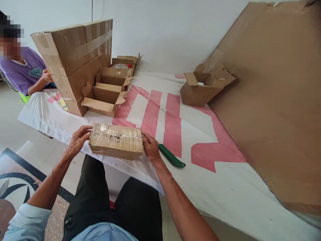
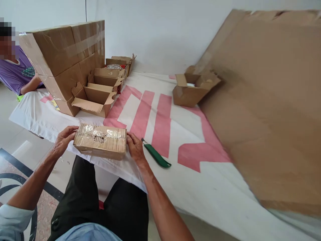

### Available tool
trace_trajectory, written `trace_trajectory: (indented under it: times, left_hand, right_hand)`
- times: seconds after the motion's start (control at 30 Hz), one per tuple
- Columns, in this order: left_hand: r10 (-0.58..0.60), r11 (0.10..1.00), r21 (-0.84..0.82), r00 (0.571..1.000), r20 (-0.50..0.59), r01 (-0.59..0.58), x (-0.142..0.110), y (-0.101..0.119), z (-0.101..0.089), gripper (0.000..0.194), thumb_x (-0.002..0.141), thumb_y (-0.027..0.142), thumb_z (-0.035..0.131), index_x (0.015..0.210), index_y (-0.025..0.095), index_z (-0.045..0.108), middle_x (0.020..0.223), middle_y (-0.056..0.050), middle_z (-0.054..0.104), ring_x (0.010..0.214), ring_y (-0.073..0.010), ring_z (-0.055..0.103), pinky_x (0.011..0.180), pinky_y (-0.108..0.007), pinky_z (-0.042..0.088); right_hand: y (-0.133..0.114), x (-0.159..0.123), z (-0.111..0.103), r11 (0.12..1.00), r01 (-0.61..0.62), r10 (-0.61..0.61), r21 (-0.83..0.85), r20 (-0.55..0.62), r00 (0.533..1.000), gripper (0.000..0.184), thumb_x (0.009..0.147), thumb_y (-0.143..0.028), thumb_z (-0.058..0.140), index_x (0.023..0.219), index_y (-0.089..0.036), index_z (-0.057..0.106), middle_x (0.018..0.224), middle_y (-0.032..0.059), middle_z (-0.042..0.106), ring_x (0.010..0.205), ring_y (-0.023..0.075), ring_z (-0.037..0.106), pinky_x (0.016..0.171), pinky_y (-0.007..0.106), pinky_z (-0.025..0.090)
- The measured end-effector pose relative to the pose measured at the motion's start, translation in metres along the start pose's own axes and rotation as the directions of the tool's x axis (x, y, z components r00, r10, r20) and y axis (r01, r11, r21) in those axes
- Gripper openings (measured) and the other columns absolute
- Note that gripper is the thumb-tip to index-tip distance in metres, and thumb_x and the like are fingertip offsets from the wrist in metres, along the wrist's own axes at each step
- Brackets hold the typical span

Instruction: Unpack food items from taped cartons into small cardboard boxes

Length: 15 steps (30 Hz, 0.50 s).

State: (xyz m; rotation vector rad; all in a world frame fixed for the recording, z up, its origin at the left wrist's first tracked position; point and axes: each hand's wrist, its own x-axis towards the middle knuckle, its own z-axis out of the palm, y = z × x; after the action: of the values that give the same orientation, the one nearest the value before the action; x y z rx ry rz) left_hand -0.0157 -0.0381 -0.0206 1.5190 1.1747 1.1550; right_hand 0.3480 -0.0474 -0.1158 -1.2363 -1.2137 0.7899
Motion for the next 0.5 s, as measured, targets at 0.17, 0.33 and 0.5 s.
trace_trajectory:
  times: [0.17, 0.33, 0.5]
  left_hand:
    - [0.139, 0.990, -0.030, 0.990, 0.023, -0.139, -0.010, 0.012, 0.015, 0.043, 0.091, 0.060, 0.092, 0.113, 0.024, 0.086, 0.146, -0.013, 0.078, 0.143, -0.0350, 0.072, 0.121, -0.045, 0.056]
    - [0.047, 0.997, 0.049, 0.996, 0.072, -0.051, -0.008, 0.021, 0.014, 0.037, 0.084, 0.049, 0.092, 0.111, 0.024, 0.084, 0.152, -0.014, 0.076, 0.136, -0.0354, 0.075, 0.100, -0.039, 0.064]
    - [0.028, 0.987, 0.153, 0.997, 0.073, -0.039, -0.009, 0.028, 0.015, 0.027, 0.081, 0.036, 0.087, 0.104, 0.023, 0.081, 0.154, -0.012, 0.075, 0.131, -0.0337, 0.078, 0.086, -0.033, 0.064]
  right_hand:
    - [0.000, -0.017, -0.003, 1.000, -0.016, 0.017, 0.005, -0.026, 1.000, 0.060, 0.101, -0.074, 0.062, 0.123, -0.024, 0.086, 0.119, 0.0107, 0.089, 0.114, 0.0343, 0.079, 0.102, 0.048, 0.065]
    - [0.009, -0.024, -0.002, 0.999, 0.001, -0.001, 0.043, -0.016, 1.000, 0.063, 0.105, -0.077, 0.060, 0.132, -0.026, 0.084, 0.127, 0.0116, 0.088, 0.126, 0.0360, 0.078, 0.108, 0.052, 0.064]
    - [0.012, -0.026, 0.002, 0.997, -0.032, 0.031, 0.076, 0.004, 0.999, 0.063, 0.105, -0.078, 0.060, 0.134, -0.026, 0.082, 0.136, 0.0126, 0.086, 0.131, 0.0369, 0.077, 0.113, 0.055, 0.062]
